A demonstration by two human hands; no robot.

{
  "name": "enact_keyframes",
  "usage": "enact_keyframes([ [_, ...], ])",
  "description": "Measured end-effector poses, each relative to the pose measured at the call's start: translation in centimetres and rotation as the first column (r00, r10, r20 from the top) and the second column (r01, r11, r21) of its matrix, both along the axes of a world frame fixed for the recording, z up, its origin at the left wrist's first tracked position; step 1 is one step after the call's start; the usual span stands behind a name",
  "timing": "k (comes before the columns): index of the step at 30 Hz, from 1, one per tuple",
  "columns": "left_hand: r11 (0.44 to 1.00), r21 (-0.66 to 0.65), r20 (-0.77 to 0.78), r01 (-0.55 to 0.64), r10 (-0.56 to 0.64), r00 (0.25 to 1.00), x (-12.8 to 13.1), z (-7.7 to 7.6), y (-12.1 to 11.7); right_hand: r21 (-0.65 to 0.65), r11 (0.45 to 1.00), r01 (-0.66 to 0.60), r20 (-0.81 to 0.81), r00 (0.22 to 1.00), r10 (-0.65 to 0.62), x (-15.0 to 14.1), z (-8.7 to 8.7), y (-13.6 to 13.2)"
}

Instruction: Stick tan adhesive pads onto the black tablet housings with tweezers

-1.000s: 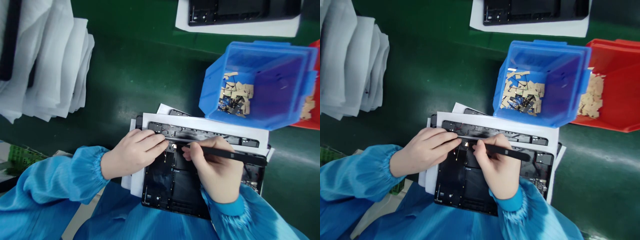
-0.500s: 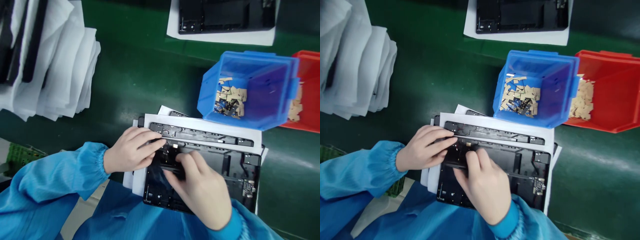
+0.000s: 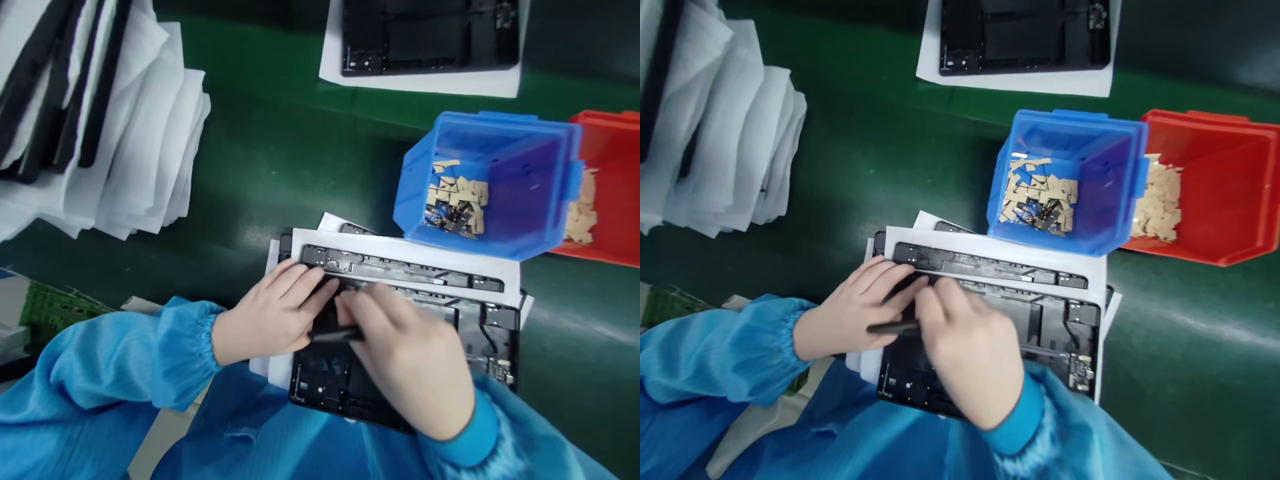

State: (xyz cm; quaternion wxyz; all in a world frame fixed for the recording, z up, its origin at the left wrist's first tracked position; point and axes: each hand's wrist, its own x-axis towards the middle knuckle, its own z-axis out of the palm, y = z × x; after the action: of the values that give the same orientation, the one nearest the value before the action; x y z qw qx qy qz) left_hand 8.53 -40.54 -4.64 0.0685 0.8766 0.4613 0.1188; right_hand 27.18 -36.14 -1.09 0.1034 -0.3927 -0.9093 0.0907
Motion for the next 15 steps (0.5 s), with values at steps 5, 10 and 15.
enact_keyframes([
  [5,0.999,-0.014,0.057,0.042,-0.041,0.998,-0.5,-0.6,0.5,0.053,0.993,-0.103,0.037,0.994,0.101,-0.5,-0.2,-3.3],
  [10,1.000,-0.026,0.028,0.013,-0.012,1.000,-0.7,-0.4,0.6,-0.033,0.999,0.042,-0.016,0.999,-0.043,5.8,1.4,-2.5],
  [15,0.994,-0.058,0.073,0.089,-0.085,0.994,0.2,0.7,1.9,-0.161,0.812,0.562,0.024,0.824,-0.566,14.8,1.8,1.9],
])
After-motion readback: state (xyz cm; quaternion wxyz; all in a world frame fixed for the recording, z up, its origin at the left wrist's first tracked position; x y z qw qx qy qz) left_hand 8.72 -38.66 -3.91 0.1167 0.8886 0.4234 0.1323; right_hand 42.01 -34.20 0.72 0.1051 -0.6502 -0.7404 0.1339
